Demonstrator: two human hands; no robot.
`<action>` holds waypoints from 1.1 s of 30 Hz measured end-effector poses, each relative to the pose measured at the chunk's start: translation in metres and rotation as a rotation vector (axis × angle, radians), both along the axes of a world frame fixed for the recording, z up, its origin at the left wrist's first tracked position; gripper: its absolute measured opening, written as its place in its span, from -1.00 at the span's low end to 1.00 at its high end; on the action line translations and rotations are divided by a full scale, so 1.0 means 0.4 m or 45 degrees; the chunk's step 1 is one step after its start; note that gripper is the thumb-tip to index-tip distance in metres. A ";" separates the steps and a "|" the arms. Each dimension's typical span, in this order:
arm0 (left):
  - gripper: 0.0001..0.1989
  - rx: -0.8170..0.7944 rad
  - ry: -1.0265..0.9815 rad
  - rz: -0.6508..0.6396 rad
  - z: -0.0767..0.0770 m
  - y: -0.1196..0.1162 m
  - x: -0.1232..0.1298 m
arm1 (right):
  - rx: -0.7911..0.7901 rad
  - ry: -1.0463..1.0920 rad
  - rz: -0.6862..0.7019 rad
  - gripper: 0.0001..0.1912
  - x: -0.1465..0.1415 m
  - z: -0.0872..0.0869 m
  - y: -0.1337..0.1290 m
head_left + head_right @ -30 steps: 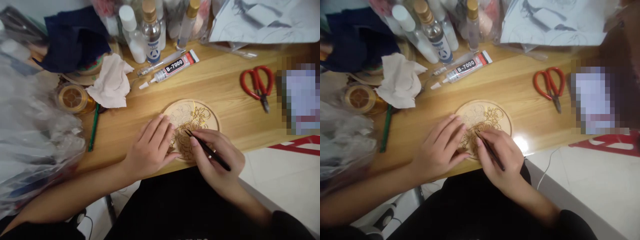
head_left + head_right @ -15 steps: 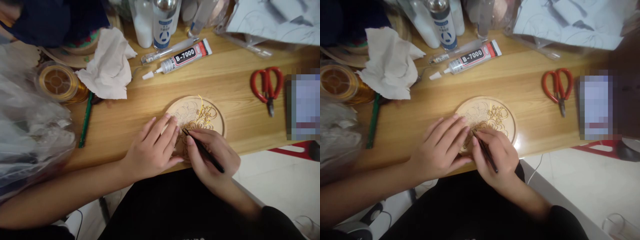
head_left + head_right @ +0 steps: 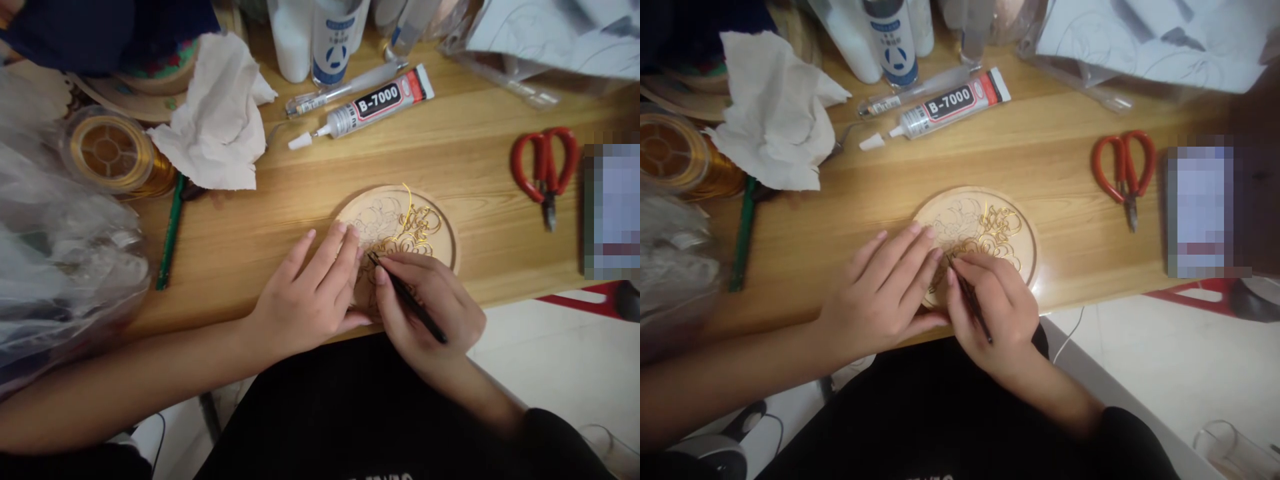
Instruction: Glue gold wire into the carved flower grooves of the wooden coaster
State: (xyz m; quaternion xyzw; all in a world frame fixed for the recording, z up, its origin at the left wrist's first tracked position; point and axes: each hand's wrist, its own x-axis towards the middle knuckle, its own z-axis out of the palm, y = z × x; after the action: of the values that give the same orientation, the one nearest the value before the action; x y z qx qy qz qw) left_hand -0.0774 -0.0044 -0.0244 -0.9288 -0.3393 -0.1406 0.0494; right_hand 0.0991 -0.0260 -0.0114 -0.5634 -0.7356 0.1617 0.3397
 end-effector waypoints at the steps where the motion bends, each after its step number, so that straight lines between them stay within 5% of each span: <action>1: -0.32 0.005 0.007 -0.003 0.001 0.000 0.000 | 0.001 -0.004 0.008 -0.71 0.001 0.000 0.000; 33: -0.30 0.005 0.035 -0.022 0.008 0.003 0.001 | -0.060 -0.031 0.155 -0.76 0.040 0.018 0.031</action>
State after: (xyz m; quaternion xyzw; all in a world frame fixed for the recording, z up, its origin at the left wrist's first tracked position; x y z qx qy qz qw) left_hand -0.0772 -0.0033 -0.0210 -0.9335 -0.3302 -0.1289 0.0549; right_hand 0.1150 -0.0134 -0.0040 -0.5271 -0.7687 0.1925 0.3070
